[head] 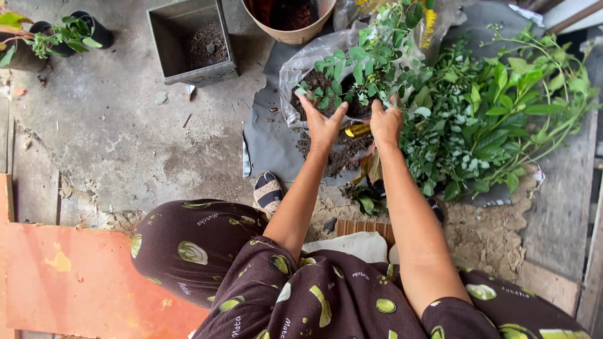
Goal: Repotting small green plants into a square plastic pot with fresh soil.
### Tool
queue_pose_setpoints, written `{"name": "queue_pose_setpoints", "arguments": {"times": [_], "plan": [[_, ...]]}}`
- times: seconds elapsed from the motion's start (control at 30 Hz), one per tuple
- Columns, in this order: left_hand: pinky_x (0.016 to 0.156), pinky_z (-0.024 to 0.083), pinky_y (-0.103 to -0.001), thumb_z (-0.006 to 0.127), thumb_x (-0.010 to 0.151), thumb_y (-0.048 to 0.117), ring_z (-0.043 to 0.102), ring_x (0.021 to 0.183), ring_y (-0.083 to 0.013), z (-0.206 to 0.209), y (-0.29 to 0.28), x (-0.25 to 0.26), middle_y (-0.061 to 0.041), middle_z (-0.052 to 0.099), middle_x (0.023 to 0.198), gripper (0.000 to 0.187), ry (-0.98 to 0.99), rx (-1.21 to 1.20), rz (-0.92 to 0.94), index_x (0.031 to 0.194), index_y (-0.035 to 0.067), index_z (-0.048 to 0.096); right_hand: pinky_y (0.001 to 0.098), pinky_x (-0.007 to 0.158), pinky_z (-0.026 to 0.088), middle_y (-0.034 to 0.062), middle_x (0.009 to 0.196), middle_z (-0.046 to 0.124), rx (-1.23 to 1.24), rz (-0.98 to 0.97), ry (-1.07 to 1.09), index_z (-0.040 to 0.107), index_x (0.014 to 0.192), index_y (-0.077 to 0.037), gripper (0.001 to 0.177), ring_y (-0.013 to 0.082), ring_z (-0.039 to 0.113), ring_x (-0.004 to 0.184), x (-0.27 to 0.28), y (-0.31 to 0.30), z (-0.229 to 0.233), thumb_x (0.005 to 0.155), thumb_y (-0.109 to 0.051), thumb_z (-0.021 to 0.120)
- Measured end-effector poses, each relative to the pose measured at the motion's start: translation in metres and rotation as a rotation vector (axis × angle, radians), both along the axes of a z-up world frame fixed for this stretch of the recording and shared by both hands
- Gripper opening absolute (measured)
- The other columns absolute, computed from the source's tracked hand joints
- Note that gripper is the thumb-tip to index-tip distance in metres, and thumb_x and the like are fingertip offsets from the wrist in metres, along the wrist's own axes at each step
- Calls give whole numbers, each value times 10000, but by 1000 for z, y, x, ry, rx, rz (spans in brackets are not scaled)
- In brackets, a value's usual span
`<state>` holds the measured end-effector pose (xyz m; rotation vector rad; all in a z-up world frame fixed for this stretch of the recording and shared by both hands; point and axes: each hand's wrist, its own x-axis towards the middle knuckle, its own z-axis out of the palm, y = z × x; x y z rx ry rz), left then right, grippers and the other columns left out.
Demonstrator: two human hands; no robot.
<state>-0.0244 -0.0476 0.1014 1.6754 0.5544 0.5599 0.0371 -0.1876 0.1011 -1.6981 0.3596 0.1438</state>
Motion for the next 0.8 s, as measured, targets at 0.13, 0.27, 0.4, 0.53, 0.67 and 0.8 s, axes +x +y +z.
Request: {"name": "queue_pose_setpoints", "arguments": {"times": [0.13,0.27,0.4,0.53,0.67,0.8], "plan": [[1091,433,-349,832,824,192,544,1289,-247,-32,4,24,-214,459,1499,1092,-103,-295,-68,1598,-50,101,426,923,540,206,1089,765,-466,98,-159,622,1336,-1,534,339,742,1018,27,-10,-56,939,-349,700],[919,524,-286,791,923,68,647,996,-140,-37,9,46,-89,716,1159,481,-85,-444,-275,1342,-76,604,419,917,518,227,1104,744,-464,88,-130,569,1386,3,618,363,710,1031,46,-2,-42,921,-383,695],[860,521,-251,737,861,51,638,934,-97,-10,11,66,8,708,1077,477,-132,-379,-234,1318,28,602,388,906,506,173,1111,759,-304,107,-204,622,1315,9,576,318,718,1016,60,2,-37,896,-386,650],[847,535,-264,755,887,55,640,896,-116,-33,19,77,-40,733,1017,312,-10,-169,-144,1182,-9,675,360,969,499,150,1114,763,-431,198,-43,722,1156,29,492,269,727,1053,85,3,-75,970,-422,657],[837,525,-251,690,838,61,604,863,-93,4,33,90,-33,727,1006,461,9,-151,-109,1295,32,639,350,968,502,128,1098,773,-381,186,-20,752,1026,48,474,250,723,1050,94,22,-60,942,-414,689],[783,528,-242,647,787,68,600,778,-89,37,43,95,-24,729,911,580,158,-186,-29,1367,89,630,336,941,501,109,1121,764,-304,194,-4,696,1157,20,473,209,715,1015,97,39,-30,904,-380,695]]}}
